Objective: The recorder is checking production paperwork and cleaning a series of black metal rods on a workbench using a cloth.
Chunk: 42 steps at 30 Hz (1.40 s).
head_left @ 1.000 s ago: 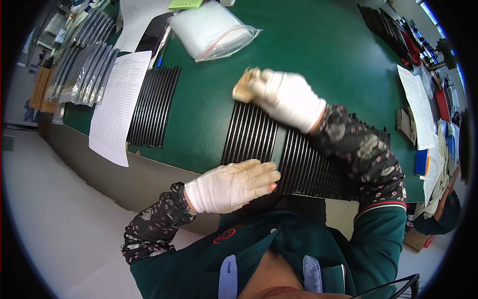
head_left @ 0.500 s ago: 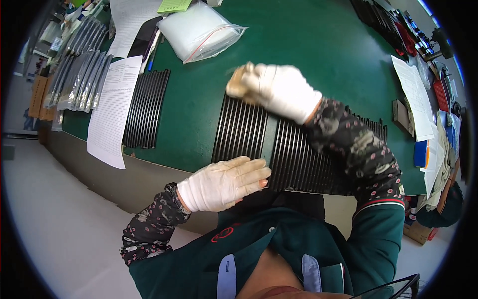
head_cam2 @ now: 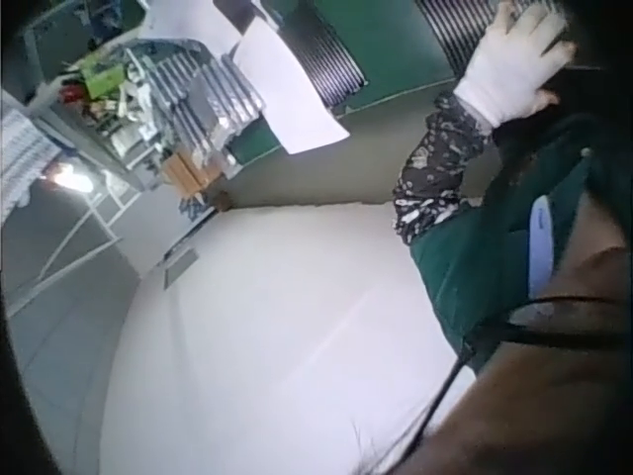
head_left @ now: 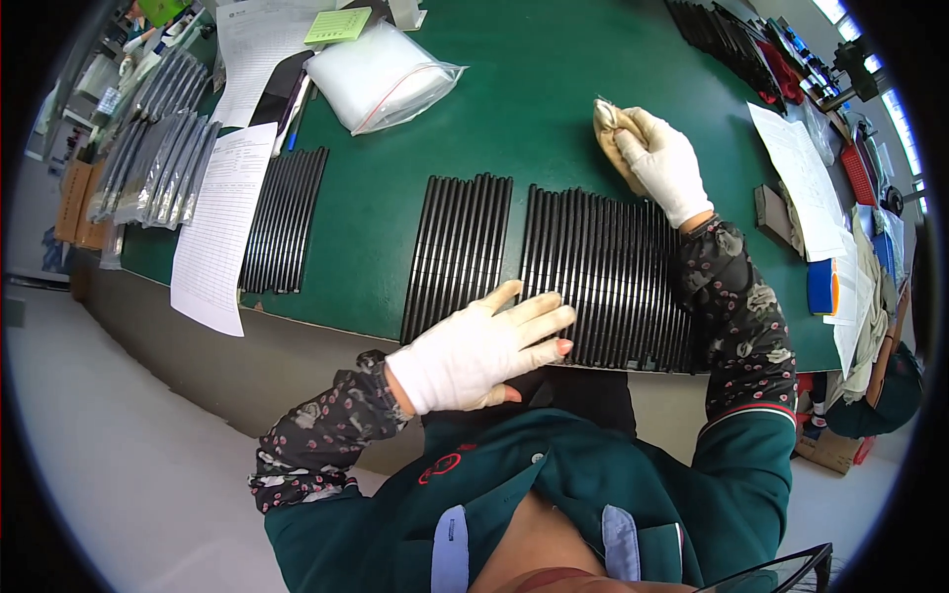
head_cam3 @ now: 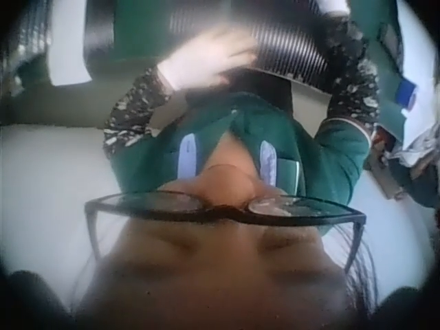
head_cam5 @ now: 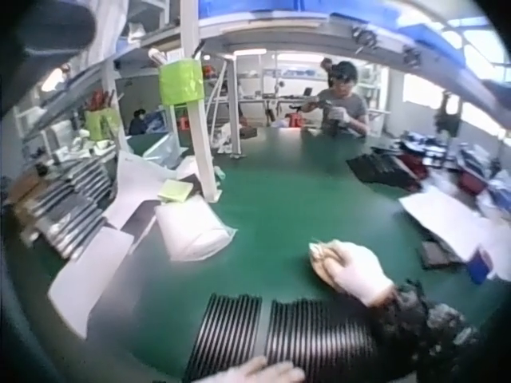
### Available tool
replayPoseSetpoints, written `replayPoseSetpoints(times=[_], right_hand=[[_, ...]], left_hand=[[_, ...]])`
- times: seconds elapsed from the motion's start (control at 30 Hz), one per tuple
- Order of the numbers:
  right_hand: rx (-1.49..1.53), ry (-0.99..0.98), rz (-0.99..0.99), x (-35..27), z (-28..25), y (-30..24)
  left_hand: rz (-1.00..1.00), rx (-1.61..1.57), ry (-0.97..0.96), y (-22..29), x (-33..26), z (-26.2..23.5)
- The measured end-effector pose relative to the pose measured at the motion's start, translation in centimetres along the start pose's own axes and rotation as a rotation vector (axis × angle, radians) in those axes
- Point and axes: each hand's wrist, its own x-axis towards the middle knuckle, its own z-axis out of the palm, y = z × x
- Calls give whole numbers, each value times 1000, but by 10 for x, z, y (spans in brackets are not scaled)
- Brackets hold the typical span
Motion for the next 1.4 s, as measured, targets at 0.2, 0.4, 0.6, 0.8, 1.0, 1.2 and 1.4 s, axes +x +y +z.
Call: replayPoseSetpoints(times=[0.2, 0.4, 0.6, 0.8, 1.0, 1.2, 1.4], right_hand=[[-77, -2, -218, -28, -6, -35], [169, -242, -871, -62, 32, -92], [150, -394, -817, -49, 35, -105], [69, -253, -763, -29, 50, -94], [133, -371, -810, -41, 47, -108], [-101, -836, -829, -61, 34, -131], [-126, -209, -594, 26, 52, -72]], left_hand=[[53, 43, -64, -5, -20, -1], [-9, -110, -76, -1, -30, 15], [52, -27, -45, -5, -24, 13], [56, -95, -56, -4, -20, 9], [62, -127, -29, -3, -25, 13], [47, -152, -62, -3, -26, 13], [80, -59, -72, -4, -23, 9]])
